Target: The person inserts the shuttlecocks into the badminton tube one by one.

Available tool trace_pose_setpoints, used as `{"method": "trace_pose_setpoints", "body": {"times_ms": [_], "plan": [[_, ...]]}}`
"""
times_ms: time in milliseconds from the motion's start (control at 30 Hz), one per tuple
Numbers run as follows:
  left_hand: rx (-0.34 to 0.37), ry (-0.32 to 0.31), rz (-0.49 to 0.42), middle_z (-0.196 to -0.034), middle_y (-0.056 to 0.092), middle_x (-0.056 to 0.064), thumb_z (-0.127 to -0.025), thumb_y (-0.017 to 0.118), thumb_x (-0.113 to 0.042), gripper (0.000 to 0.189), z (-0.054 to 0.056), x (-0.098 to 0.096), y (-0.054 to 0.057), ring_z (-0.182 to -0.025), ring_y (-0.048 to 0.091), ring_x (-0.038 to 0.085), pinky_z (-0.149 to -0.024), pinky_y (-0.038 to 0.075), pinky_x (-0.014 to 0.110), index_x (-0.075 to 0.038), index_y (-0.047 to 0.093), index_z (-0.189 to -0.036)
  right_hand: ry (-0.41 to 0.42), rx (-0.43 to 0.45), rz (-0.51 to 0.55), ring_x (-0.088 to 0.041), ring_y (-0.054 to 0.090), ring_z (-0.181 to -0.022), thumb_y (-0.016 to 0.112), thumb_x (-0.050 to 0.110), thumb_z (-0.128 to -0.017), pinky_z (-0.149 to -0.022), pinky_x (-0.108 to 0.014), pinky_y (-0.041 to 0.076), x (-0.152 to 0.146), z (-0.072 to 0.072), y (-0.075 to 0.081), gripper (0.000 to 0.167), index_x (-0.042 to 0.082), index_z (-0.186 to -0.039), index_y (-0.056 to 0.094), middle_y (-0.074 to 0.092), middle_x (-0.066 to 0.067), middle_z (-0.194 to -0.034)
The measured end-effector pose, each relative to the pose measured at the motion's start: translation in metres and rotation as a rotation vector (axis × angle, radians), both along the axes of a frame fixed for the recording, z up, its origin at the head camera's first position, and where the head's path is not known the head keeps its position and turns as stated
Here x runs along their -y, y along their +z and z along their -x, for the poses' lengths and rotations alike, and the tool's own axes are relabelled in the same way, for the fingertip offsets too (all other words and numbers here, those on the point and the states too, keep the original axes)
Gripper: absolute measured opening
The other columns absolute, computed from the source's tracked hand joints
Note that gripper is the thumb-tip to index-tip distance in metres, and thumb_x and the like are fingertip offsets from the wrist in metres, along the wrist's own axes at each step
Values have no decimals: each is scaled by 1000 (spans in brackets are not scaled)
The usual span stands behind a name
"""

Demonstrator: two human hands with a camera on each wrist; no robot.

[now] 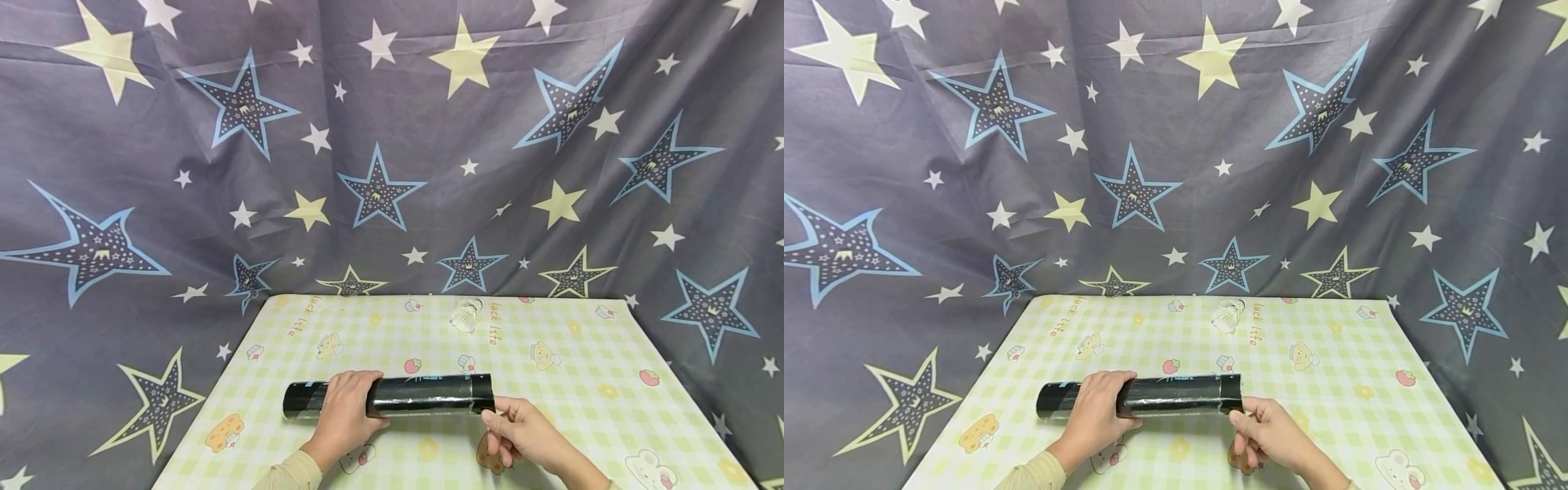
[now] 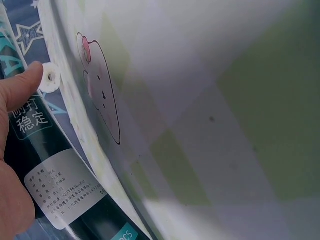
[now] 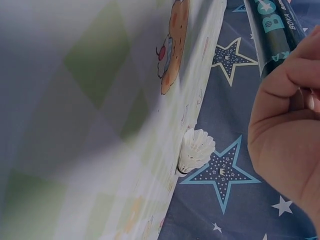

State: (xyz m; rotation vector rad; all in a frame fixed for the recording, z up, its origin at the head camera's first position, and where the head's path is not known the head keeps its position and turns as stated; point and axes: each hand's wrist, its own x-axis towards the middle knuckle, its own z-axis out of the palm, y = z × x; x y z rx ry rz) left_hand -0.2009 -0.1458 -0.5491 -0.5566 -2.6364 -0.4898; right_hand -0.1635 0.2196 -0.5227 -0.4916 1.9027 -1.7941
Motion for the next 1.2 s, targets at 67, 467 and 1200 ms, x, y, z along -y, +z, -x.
{"method": "trace_pose_setpoints", "body": {"times_ms": [67,467,1200], "plan": [[-2,-1,1,-127,75,-4,-56,108,-41,89,0,0,0,-117,66,21,-110,48,49,-21,67,-133,2,1,-1,-2,60,-49,54,25,-113,-41,-36,27,0,0,1,47,-1,-153,54,73,5,-72],[6,-3,11,-129,74,-3,-57,107,-42,89,1,0,-1,-118,66,21,-111,48,49,-21,67,-134,22,4,-4,-4,59,-49,52,26,-114,-40,-36,26,-1,-1,2,48,-3,-152,53,73,4,-73],[-3,2,12,-128,74,-4,-58,107,-45,90,3,1,-4,-118,66,21,-110,48,49,-21,67,-135,-167,-53,-171,-5,63,-55,65,22,-108,-48,-18,43,-49,8,17,50,-4,-150,55,75,-1,-84]]}}
